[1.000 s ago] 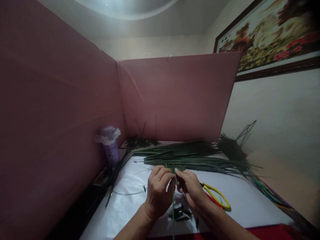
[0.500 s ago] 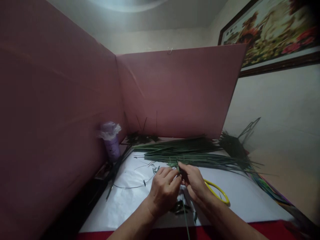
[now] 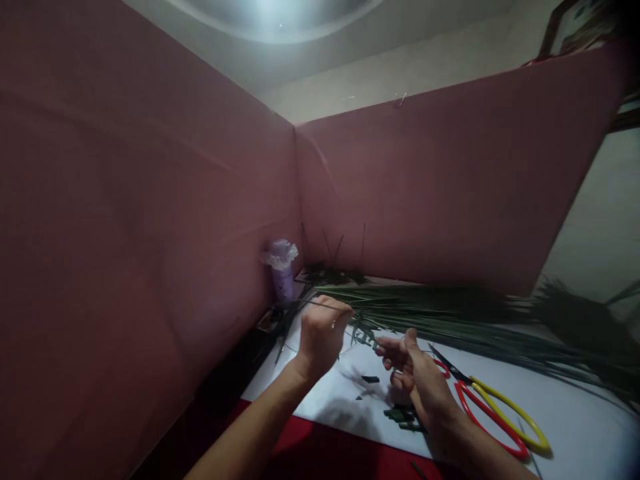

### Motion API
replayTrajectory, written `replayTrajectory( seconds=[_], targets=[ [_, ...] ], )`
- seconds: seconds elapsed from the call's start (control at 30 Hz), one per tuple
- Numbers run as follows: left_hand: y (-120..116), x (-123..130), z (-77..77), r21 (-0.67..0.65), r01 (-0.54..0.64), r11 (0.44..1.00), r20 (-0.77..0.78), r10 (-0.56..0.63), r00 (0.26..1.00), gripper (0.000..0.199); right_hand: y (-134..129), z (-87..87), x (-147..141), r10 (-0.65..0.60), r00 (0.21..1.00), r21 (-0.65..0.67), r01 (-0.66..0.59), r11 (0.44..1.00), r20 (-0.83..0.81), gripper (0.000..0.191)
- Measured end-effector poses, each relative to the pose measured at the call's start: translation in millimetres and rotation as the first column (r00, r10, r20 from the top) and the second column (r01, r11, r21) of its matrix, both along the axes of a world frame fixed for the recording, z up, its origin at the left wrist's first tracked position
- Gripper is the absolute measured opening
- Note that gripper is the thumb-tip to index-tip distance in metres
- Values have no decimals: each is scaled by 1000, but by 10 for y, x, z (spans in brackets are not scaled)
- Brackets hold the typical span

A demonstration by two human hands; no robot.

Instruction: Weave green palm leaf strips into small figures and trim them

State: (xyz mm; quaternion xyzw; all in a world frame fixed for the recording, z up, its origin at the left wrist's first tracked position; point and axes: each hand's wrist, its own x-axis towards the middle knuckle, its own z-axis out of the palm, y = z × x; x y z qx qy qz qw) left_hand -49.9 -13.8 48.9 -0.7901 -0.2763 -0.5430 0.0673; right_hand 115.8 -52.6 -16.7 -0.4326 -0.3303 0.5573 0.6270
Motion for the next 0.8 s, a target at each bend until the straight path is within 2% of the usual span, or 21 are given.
replayTrajectory(
  seconds=[0.1,0.2,0.33,0.43,0.57,0.8],
  targets=[
    [22,-304,-38,-38,-42,998,-1,42,999,10,11,-146,-42,-14,994,-10,15,1000,107,54],
    [70,-520,-218,-112,-144,983,-4,144,990,8,-21,-237,-90,4,980,-12,-2,1000,200,52],
    [177,-623,-501,-224,-316,922,-93,302,949,10,-105,-223,-127,65,955,0,-68,998,291,51],
    [240,-621,-613,-320,-385,866,-120,366,923,13,-129,-203,-127,112,934,-18,-113,993,339,50],
    [269,-624,-647,-400,-363,841,-61,371,927,10,-112,-259,-113,133,928,-26,-132,991,348,48],
    [266,-639,-666,-394,-260,881,24,293,956,8,-85,-359,-103,140,931,-20,-142,990,337,43]
  ],
)
